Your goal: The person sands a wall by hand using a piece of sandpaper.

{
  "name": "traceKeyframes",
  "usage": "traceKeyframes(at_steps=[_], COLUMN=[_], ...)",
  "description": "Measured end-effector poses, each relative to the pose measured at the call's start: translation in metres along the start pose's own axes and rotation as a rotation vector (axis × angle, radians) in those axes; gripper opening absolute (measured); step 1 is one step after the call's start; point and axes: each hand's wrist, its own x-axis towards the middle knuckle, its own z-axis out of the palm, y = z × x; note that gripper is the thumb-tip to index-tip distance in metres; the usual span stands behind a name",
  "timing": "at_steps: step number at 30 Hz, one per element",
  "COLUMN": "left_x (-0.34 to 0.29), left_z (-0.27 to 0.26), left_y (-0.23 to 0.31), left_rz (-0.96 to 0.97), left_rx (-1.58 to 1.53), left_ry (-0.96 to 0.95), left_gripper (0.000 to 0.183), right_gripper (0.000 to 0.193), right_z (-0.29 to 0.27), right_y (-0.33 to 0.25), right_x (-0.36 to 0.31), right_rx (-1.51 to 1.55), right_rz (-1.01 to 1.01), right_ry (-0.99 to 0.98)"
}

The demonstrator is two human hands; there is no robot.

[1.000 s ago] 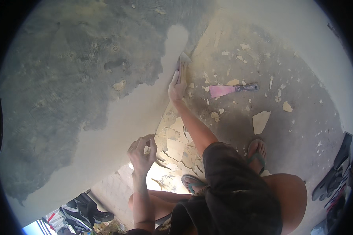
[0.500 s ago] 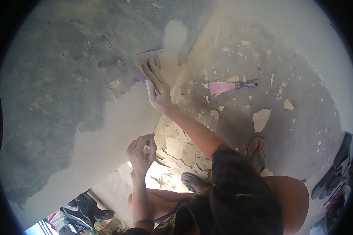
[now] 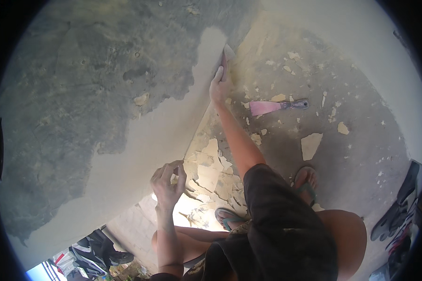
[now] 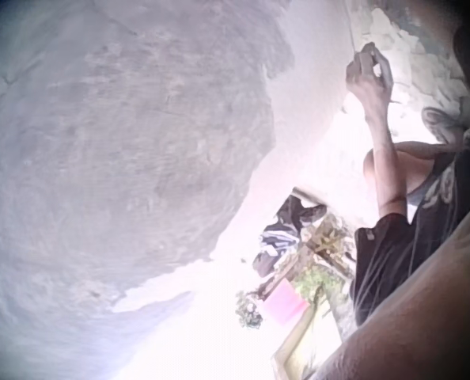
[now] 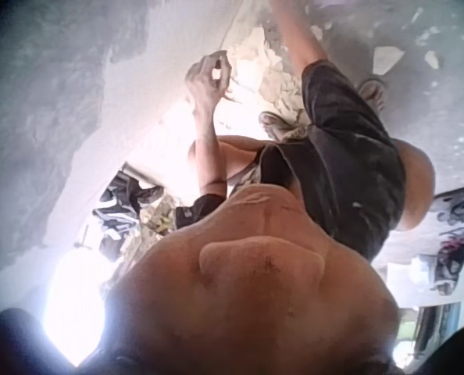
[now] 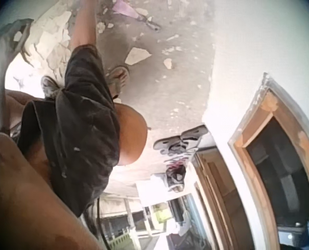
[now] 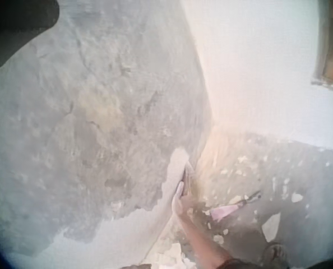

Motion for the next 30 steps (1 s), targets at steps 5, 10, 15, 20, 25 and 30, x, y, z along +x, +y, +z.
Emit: traceKeyframes(at_steps=[5,10,15,20,25,30], left_x=[-0.003,0.003,0.003,-0.006,-0.003,0.007], left_z=[0.000,0.000,0.003,-0.004,-0.003,-0.004], left_y=[-0.007,-0.001,-0.005,-0.008,-0.011,-0.011], left_rz=[-0.015,0.010,-0.024,-0.030,-0.013,0.003], left_rx=[0.021,0.009,0.004,0.013,0.013,-0.002], left_ry=[-0.013,0.022,-0.025,-0.001,0.016,0.014], left_gripper=[0.010,0.010,0.011,0.011,0.011,0.011], right_gripper=[0.039,0.039,0.046,0.048,0.048,0.051], right_z=[0.029,0.011,0.019,0.033,0.023,0.025], right_y=[-0.054,-0.029,-0.031,-0.048,-0.042,-0.027], right_x=[-0.047,-0.027,-0.117,-0.031,-0.082,-0.092], right_rx=[-0.135,-0.005,-0.125,0.063,-0.128,-0.356], right_rz=[-0.292,0.028,-0.239,-0.109,-0.185,-0.430], right_ry=[-0.064,-0.043,-0.269,-0.136,-0.242,-0.233])
